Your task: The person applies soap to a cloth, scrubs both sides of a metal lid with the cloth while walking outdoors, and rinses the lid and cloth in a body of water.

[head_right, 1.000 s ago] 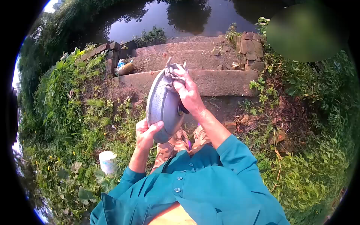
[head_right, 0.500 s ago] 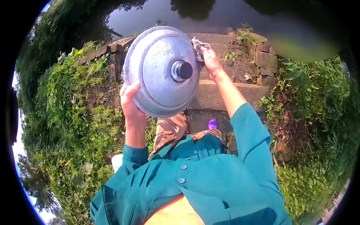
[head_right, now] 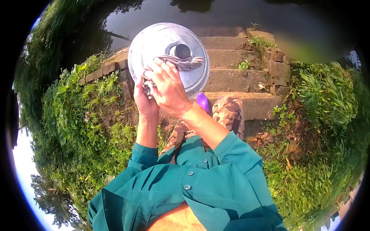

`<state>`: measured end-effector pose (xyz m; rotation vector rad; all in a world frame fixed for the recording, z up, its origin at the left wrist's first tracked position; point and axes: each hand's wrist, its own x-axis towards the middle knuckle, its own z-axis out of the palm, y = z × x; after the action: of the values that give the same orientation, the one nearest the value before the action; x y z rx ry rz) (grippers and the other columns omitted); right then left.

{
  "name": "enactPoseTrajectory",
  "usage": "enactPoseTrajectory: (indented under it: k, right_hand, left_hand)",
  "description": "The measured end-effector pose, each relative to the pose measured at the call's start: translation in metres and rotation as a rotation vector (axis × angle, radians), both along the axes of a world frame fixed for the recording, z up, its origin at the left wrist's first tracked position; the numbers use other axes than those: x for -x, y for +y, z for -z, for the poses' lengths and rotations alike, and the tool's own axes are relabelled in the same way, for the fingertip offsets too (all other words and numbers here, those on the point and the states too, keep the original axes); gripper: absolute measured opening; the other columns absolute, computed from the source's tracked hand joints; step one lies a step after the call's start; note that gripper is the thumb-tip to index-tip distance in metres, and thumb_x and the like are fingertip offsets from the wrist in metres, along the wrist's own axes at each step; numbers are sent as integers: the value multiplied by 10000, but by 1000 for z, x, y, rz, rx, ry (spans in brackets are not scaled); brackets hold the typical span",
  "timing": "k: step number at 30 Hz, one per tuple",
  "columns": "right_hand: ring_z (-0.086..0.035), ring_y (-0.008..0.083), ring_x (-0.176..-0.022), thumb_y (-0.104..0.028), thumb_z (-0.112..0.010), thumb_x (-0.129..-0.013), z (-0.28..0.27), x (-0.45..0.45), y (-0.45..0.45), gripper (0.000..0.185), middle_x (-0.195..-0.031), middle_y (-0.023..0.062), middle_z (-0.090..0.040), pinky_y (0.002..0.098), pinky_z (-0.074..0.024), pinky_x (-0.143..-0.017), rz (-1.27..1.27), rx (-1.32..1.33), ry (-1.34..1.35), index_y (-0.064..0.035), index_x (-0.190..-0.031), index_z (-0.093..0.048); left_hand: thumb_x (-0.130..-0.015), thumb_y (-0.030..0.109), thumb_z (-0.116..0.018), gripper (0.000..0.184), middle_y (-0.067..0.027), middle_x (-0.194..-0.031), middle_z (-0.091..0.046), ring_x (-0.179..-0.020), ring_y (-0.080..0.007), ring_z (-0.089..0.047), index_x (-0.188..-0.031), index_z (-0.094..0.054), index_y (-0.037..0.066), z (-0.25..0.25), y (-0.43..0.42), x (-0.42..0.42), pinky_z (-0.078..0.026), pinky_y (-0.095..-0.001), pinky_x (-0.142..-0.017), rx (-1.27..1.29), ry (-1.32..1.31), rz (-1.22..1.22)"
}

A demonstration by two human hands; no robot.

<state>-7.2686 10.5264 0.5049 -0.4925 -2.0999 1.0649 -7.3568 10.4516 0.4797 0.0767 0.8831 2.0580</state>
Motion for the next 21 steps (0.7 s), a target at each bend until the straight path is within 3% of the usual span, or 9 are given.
enactPoseTrajectory:
  k: [3,5,6,10,13,17,20,21]
  right_hand:
    - [-434,322,-1168,-115,-563,-769,-6,49,60,347,-1197,165,-507,444,-299,-1007,87,-65,55,-41,-1106,-536]
    - [-472,311,-1113,-126,-562,-770,-15,67,79,338,-1132,145,-543,431,-328,-973,18,-82,-17,-49,-1098,-541]
    - [-497,300,-1067,-130,-563,-766,-10,70,84,328,-1087,127,-561,421,-347,-943,45,-109,53,-53,-1085,-548]
    - [-475,297,-1138,-61,-603,-712,21,25,107,381,-1173,120,-543,405,-365,-959,-31,-101,16,-51,-1090,-561]
    - [-488,299,-1111,-41,-609,-666,58,-6,141,405,-1179,105,-543,419,-369,-955,-34,-183,59,-39,-1069,-566]
    - [-497,325,-1061,8,-572,-695,113,-38,203,361,-1142,132,-546,409,-396,-932,204,-127,73,-19,-1055,-561]
    - [-502,300,-1054,16,-550,-761,137,-66,246,301,-1113,133,-551,389,-406,-932,404,-6,53,-8,-1060,-571]
    - [-539,254,-1024,8,-540,-793,142,-73,261,282,-1110,136,-552,351,-458,-876,502,47,17,8,-1075,-563]
  left_hand:
    - [-929,206,-391,418,-119,-1262,-485,-1156,-223,-478,-1285,-395,-15,-15,31,-7,-358,-372,-1001,186,165,-68]
    - [-933,197,-393,408,-116,-1263,-486,-1155,-216,-479,-1284,-399,-12,-7,49,-5,-364,-372,-994,65,13,-138]
    - [-930,201,-406,410,-117,-1267,-481,-1161,-216,-474,-1278,-401,-15,-8,60,3,-368,-381,-991,92,110,-191]
    - [-920,228,-436,421,-177,-1214,-530,-1099,-268,-529,-1251,-427,-33,10,88,37,-393,-411,-976,-22,-113,-90]
    - [-908,242,-476,446,-166,-1257,-507,-1133,-288,-503,-1264,-426,-22,24,117,31,-360,-440,-1002,-79,-219,-92]
    - [-880,242,-550,471,-137,-1279,-499,-1162,-281,-478,-1265,-437,-5,62,171,23,-338,-440,-1019,80,-225,-127]
    - [-889,227,-535,444,-143,-1264,-511,-1157,-283,-484,-1259,-447,-3,70,212,17,-332,-455,-1024,94,-180,-9]
    - [-893,220,-529,435,-143,-1267,-508,-1160,-278,-482,-1258,-448,-4,73,223,19,-333,-456,-1024,47,-231,75]
